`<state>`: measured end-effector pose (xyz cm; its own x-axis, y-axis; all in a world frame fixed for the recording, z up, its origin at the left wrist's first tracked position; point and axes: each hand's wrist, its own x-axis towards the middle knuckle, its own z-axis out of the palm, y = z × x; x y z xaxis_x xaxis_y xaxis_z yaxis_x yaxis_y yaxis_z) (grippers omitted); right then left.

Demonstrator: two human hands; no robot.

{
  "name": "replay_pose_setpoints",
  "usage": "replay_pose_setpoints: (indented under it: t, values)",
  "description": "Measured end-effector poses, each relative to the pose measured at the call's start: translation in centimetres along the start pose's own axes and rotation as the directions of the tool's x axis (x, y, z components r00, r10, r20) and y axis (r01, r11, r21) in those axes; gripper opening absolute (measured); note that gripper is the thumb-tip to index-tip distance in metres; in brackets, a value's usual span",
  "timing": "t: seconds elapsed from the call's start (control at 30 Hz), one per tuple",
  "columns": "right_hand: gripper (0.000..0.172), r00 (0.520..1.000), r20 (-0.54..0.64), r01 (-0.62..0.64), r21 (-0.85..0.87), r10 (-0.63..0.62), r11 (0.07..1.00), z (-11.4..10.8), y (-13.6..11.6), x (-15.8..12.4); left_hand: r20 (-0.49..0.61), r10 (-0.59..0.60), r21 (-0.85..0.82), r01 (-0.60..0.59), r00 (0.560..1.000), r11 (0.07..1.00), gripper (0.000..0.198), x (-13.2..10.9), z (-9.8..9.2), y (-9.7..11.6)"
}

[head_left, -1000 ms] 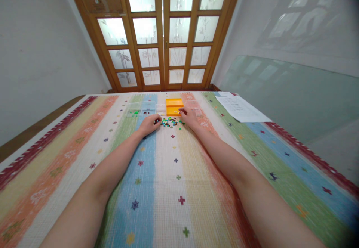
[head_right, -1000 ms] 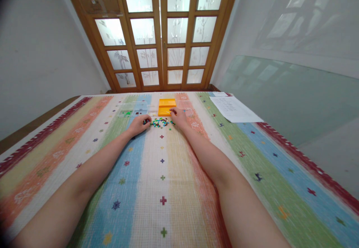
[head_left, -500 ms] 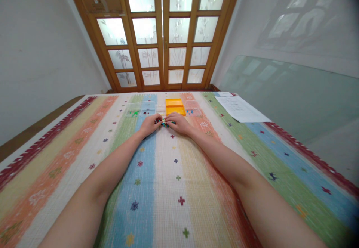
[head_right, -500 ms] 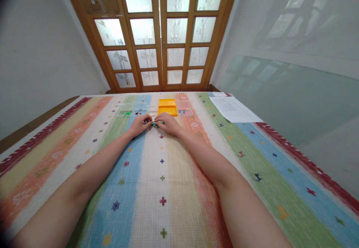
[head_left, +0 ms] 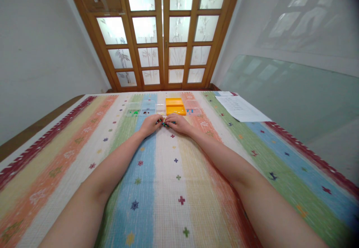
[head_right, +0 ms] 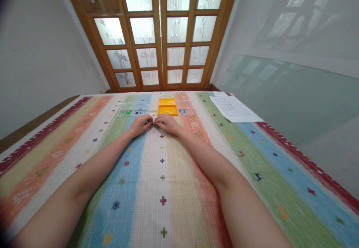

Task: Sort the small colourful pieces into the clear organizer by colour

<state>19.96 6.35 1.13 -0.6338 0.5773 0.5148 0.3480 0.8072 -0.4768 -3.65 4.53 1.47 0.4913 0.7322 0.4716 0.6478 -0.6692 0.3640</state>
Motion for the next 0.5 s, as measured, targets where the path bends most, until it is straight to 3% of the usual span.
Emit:
replay_pose_setpoints:
  t: [0.13,0.27,0.5]
  values:
    - [0.023,0.997,-0.053,-0.057,-0.056,0.054,0.997,0.0,0.6,-0.2,-0.018,-0.054,0.024,0.054,0.998,0.998,0.010,0.0,0.1,-0.2]
    - [0.024,0.970,-0.203,-0.165,-0.129,0.137,0.978,-0.6,1.7,-0.6,-0.017,-0.079,0.049,0.080,0.997,0.996,0.011,-0.1,-0.1,-0.5]
    - [0.029,0.881,-0.396,-0.361,-0.205,0.260,0.910,-2.1,3.6,-1.1,0.066,0.026,0.067,-0.030,0.997,0.997,0.017,-0.2,0.0,-0.8]
